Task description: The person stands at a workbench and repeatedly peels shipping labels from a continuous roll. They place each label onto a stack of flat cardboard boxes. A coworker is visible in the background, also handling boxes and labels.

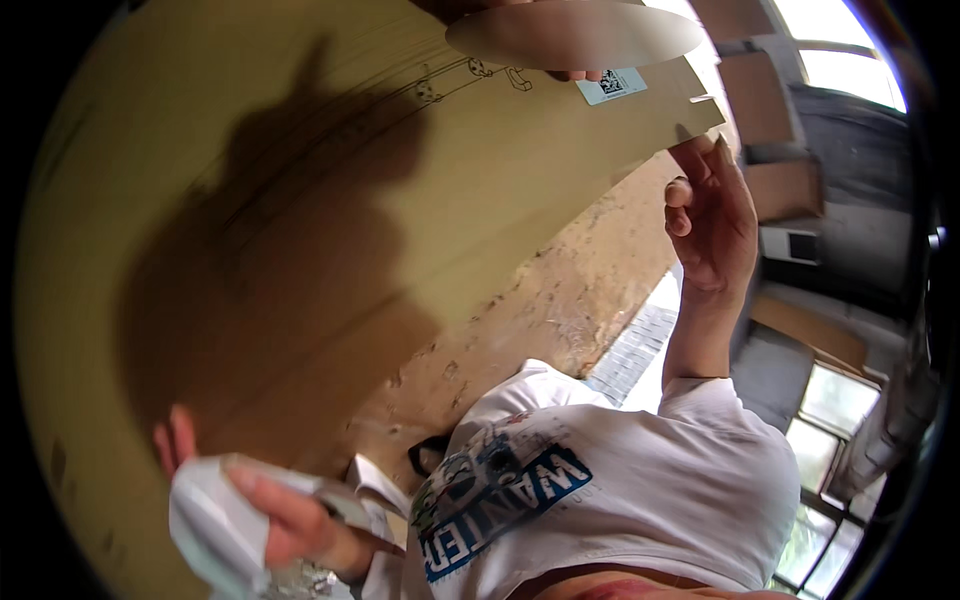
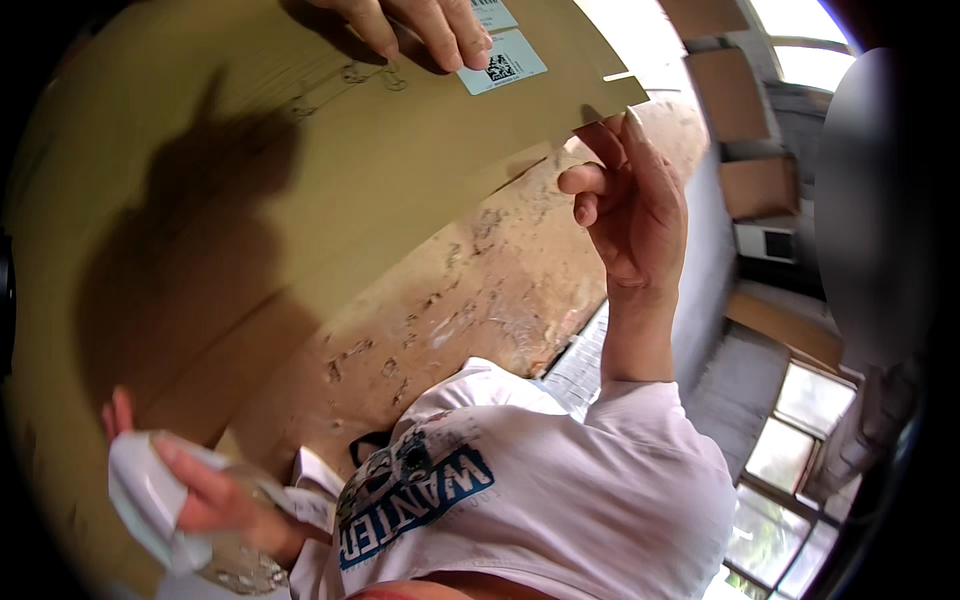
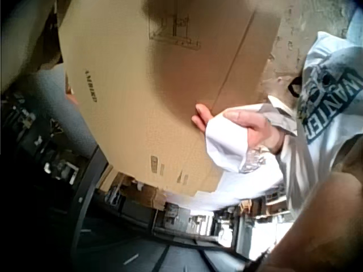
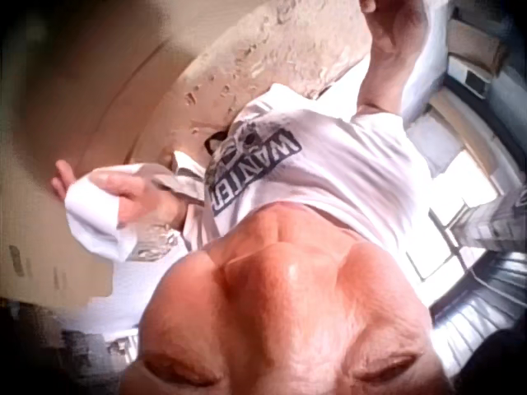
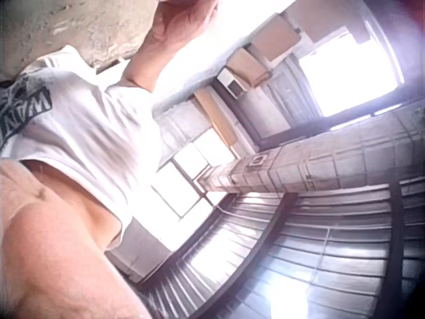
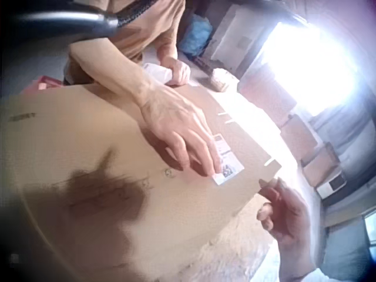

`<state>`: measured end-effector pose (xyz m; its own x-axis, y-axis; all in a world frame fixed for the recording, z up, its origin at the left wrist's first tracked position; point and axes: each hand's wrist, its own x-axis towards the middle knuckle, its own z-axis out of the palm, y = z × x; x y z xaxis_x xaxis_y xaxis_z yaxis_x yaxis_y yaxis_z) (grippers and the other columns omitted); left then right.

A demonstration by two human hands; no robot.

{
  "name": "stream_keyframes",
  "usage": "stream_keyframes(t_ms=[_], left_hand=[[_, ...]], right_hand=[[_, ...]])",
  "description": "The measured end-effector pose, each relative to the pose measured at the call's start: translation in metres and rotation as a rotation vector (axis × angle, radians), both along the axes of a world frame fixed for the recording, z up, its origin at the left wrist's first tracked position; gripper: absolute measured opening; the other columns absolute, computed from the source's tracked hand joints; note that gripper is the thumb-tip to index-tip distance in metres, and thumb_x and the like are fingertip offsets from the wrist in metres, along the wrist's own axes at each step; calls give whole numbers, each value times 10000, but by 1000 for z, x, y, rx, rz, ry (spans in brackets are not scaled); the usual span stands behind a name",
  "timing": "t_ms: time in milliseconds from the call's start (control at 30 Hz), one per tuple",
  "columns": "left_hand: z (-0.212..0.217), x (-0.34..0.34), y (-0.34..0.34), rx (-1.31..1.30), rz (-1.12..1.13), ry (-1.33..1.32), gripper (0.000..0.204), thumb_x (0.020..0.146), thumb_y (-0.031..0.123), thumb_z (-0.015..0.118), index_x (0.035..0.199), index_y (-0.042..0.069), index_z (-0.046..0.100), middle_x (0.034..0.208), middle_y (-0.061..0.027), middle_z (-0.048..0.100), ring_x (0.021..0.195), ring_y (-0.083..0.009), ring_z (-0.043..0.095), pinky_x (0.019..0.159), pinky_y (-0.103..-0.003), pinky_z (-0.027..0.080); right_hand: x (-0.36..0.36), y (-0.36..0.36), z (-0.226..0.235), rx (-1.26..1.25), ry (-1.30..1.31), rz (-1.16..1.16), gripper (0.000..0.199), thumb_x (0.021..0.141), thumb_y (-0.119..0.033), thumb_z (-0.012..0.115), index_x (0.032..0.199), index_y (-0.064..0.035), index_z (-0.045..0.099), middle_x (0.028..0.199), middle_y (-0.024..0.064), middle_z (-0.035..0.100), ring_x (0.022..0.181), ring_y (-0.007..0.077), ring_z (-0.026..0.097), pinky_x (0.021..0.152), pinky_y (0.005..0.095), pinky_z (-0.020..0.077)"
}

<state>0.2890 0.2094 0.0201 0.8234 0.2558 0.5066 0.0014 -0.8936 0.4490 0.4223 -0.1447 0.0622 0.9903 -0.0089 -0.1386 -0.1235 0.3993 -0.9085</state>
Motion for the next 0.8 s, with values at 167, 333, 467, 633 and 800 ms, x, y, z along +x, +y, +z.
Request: stream_keyframes(t_ms=[167,333,467,633,800], left_hand=[[1,-21,3,-504,29,50,249,898,45,461,1122,-48,516,1179,-145,590,875,-186,565,789,-291,464],[40,-37,12,-810,-106,40,201,872,51,532,1058,-10,576,978,-122,622,776,-141,572,684,-320,462],[63,-71,48,-1341,-275,-311,272,864,42,509,1114,-66,518,1013,-213,627,921,-328,649,817,-407,532],[98,-137,138,-1117,370,-397,371,817,126,628,1122,-51,512,913,-146,641,705,-189,636,606,-326,562],[67,-174,203,-844,735,-239,561,745,340,768,1098,-44,561,1036,-103,598,866,-192,569,737,-323,467]], right_hand=[[-7,39,-21,389,308,441,487,1009,-278,336,1254,143,353,1196,295,539,844,310,679,525,272,602],[-32,109,1,558,370,676,449,1006,-297,342,1291,48,382,1213,296,526,873,323,670,576,307,617],[-38,169,-10,506,399,670,282,984,-219,423,1151,0,479,1127,266,595,858,328,675,584,338,599],[-39,133,-4,107,161,288,297,972,-206,377,1099,43,477,1008,225,621,869,336,667,653,360,589],[-54,3,-24,123,-27,-181,342,943,-329,433,1039,-25,558,952,144,647,821,265,658,728,376,547]])
